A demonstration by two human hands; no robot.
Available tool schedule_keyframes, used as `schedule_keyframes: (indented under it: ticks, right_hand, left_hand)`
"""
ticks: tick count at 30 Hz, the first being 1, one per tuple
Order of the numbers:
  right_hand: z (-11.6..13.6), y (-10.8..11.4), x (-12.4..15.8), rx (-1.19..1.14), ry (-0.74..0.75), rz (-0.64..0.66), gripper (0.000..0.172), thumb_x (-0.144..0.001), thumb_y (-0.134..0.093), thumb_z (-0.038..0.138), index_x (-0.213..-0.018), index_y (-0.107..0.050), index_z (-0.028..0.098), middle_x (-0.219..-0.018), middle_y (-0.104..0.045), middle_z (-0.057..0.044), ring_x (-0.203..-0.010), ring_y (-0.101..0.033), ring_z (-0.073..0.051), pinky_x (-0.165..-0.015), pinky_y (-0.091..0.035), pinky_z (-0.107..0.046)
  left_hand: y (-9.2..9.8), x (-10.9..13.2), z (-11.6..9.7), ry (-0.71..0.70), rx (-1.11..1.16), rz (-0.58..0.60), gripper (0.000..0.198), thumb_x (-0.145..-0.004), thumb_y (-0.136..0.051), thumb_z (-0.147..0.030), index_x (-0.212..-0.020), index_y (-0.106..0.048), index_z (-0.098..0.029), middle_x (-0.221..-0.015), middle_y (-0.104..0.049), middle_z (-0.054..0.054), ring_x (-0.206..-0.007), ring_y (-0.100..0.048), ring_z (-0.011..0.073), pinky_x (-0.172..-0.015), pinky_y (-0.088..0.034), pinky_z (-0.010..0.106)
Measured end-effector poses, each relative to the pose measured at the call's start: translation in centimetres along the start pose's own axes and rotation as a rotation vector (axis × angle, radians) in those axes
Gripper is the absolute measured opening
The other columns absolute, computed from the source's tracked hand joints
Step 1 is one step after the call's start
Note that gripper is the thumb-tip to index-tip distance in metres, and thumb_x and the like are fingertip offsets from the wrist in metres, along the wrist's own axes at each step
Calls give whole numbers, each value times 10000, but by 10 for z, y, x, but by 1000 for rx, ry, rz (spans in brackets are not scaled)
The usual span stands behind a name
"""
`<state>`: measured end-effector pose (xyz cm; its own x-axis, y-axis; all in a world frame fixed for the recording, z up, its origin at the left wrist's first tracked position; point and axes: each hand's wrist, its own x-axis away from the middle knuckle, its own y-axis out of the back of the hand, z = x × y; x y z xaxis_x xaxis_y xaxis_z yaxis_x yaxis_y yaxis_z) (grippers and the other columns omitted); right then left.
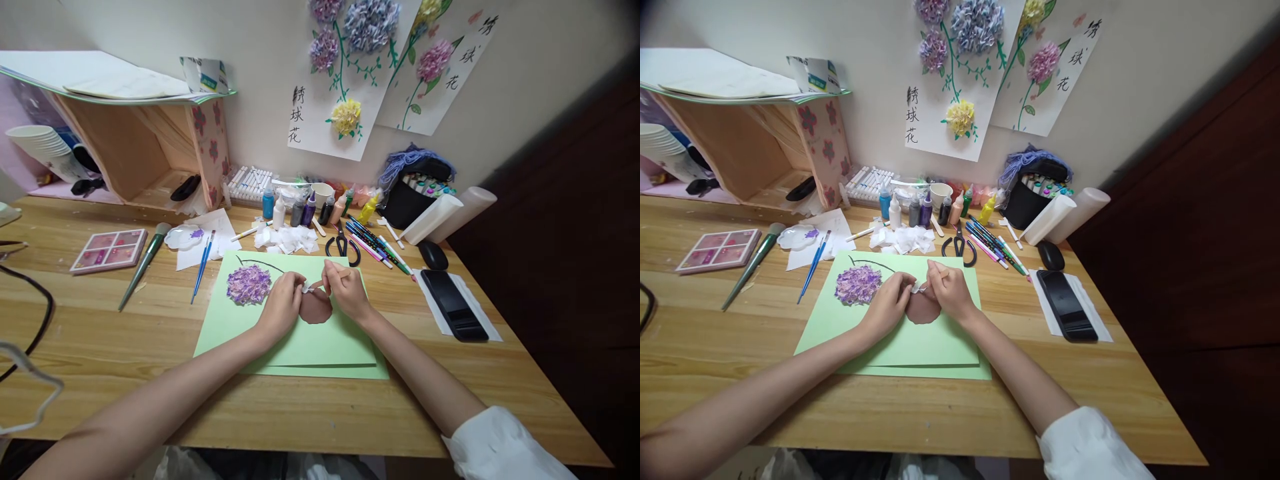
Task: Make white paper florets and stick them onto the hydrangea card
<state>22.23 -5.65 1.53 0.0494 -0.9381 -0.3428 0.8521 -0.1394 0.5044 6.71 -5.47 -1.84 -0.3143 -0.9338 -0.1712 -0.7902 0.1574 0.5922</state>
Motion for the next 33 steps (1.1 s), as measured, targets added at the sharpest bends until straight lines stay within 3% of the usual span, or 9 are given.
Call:
schedule_keyframes:
  ticks: [4,15,23,28,33]
  right_hand:
    - [0,2,-1,8,-27,-56,517,-927,-289,458,-501,-443,209,-416,-438,19,-440,-474,-124,-527,-374,-258]
    - [-2,-2,-1,5,-10,-12,476,-932,-311,390,-515,-443,203,-415,-430,29,-443,-496,-117,-518,-366,-239]
    - [4,-6,-5,187,215,103,396,-934,-285,300,-562,-390,214,-491,-463,11,-477,-465,-127,-538,-347,-258]
    - [4,-11,-8,344,394,208,381,-943,-244,284,-630,-446,202,-563,-494,-18,-541,-462,-144,-551,-338,-265]
    - [7,-12,-15,359,328,230,400,-945,-246,322,-614,-439,205,-554,-507,-16,-541,-475,-143,-545,-330,-263]
  left_hand:
    - [0,0,0,5,4,6,150,-855,-367,-135,-920,-490,-191,-944,-591,60,-919,-537,196,-806,-430,344]
    - [0,1,0,-2,22,4,157,-853,-366,-119,-901,-496,-193,-923,-598,49,-896,-546,188,-787,-434,331]
    - [1,-1,-1,-4,26,12,150,-851,-368,-113,-884,-494,-188,-901,-597,47,-878,-545,186,-778,-432,327]
    - [0,0,1,-19,3,-3,131,-852,-368,-116,-856,-479,-185,-876,-587,51,-853,-538,191,-764,-431,332]
    - [0,0,3,-31,-10,-5,135,-853,-365,-119,-856,-482,-186,-883,-586,55,-849,-533,192,-759,-432,335]
